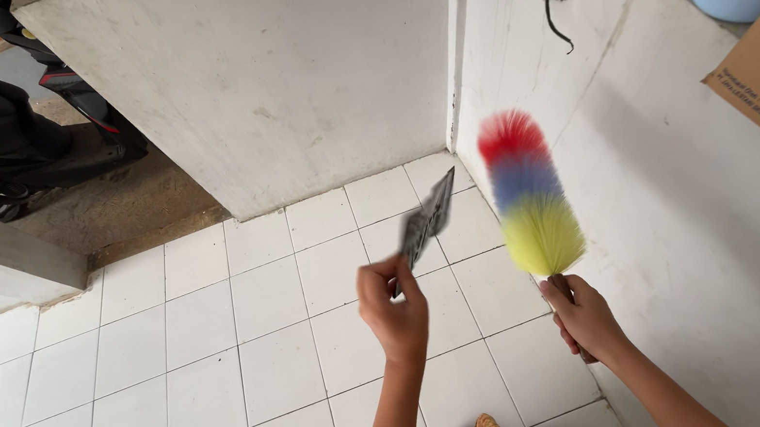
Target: The person picks up several license plates from a cardboard box, cleans both sides of each plate using a colorful duster, and places them onto a low wall or shelf alongside various spray cans and bottles.
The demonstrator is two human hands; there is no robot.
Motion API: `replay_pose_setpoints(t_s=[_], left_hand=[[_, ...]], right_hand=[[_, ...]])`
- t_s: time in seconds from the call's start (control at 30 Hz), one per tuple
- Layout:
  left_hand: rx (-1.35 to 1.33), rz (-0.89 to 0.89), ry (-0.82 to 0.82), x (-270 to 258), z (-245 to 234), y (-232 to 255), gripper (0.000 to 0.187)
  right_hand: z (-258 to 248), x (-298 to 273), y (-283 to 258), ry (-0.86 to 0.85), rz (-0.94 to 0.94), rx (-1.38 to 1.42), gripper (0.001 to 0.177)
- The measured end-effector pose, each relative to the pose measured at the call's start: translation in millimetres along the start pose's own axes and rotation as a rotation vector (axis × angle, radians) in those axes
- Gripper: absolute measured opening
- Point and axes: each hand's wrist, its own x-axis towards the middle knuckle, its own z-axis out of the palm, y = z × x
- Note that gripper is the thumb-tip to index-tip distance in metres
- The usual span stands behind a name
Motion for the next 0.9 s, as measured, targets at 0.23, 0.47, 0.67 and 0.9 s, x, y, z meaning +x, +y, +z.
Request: replay_pose_setpoints(t_s=[0.23, 0.47, 0.67, 0.9], left_hand=[[0.348, 0.686, -0.250, -62, -4, 4, 0.014], [0.253, 0.748, -0.351, -77, -35, 51, 0.024], [-0.231, -0.374, -0.250, -68, -30, 56, 0.042], [-0.504, -0.803, -0.454, -69, 3, 15, 0.040]], right_hand=[[5, -42, -64, -0.177, -0.034, 0.431, 0.038], [5, -61, -57, -0.115, -0.142, 0.466, 0.036], [-7, -70, -59, -0.071, -0.227, 0.338, 0.035], [-9, -84, -65, -0.114, -0.289, 0.142, 0.027]])
